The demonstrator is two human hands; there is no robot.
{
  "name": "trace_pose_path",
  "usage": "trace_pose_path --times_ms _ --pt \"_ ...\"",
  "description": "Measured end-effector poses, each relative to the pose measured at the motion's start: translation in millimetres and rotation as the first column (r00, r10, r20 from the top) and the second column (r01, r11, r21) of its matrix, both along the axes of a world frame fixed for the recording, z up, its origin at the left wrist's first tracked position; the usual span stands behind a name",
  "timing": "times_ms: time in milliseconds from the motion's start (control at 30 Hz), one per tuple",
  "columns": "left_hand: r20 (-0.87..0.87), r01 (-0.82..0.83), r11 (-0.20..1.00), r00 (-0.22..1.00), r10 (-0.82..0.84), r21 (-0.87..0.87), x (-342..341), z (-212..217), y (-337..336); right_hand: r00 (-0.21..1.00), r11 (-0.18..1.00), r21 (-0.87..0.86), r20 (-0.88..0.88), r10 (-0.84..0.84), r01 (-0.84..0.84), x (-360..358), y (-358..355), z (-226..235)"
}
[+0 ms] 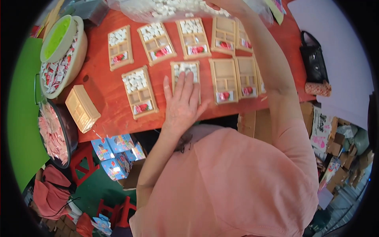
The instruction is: Packaging small white cubes and paper decorations into compartmentalized wooden gift boxes.
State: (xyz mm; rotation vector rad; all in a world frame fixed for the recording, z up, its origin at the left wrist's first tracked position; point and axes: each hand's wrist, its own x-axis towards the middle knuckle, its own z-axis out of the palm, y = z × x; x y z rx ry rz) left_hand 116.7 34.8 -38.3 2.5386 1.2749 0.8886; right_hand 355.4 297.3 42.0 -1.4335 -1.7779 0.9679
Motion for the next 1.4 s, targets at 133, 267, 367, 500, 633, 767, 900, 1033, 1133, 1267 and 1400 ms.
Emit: trace_pose_path --times_ms 133,267,367,500,633,767,900,1033,1133,1267,1400 --pt "0.028 0.050 0.998 0.998 -0.051 0.039 6.6 6.0 -9.5 0.995 0.971 -0.220 -0.028 0.091 -0.095 5.4 -111.2 -5.4" --pt "0.052 0.154 0.986 0.986 -0.158 0.063 37.1 9.3 -12.8 0.983 0.979 -0.118 0.056 0.177 -0.169 18.8 -192.4 -34.2" --pt "0.038 0.151 0.987 0.988 -0.153 0.047 47.3 -4.3 -16.0 0.953 0.980 0.014 0.236 0.189 -0.198 12.1 -214.2 -37.1" --pt "0.017 0.129 0.991 0.991 -0.130 0.046 53.2 -8.5 -22.1 0.924 0.982 0.125 0.372 0.085 -0.141 12.7 -221.4 -45.6" --pt "-0.003 0.125 0.991 0.992 -0.125 0.054 52.6 -3.9 -22.3 0.957 0.982 0.121 0.269 0.107 -0.144 19.7 -223.6 -39.5" --pt "0.015 0.111 0.991 0.994 -0.112 0.074 55.7 -0.2 -15.6 0.995 0.994 -0.050 0.031 0.099 -0.098 29.0 -225.0 -37.4" --pt "0.056 0.099 0.994 0.993 -0.102 0.046 69.0 10.4 -3.5 0.990 0.964 -0.261 -0.119 -0.077 0.044 36.1 -226.4 -34.7" --pt "-0.105 0.102 0.995 0.989 -0.103 -0.010 78.7 6.6 2.8 0.998 0.998 -0.002 0.031 -0.059 0.059 37.6 -228.1 -40.5" --pt "-0.123 0.083 0.996 0.989 -0.085 -0.023 77.6 1.2 1.3 0.988 0.993 0.120 0.157 -0.002 -0.017 35.2 -229.8 -42.0" --pt "-0.053 0.092 0.996 0.994 -0.092 -0.017 76.6 0.9 2.0 0.960 0.974 0.207 0.277 0.029 -0.089 27.1 -233.9 -48.9" --pt "-0.056 0.078 0.997 0.995 -0.078 -0.003 79.8 3.4 -3.7 0.978 0.983 0.164 0.203 0.052 -0.087 24.6 -226.2 -46.5"
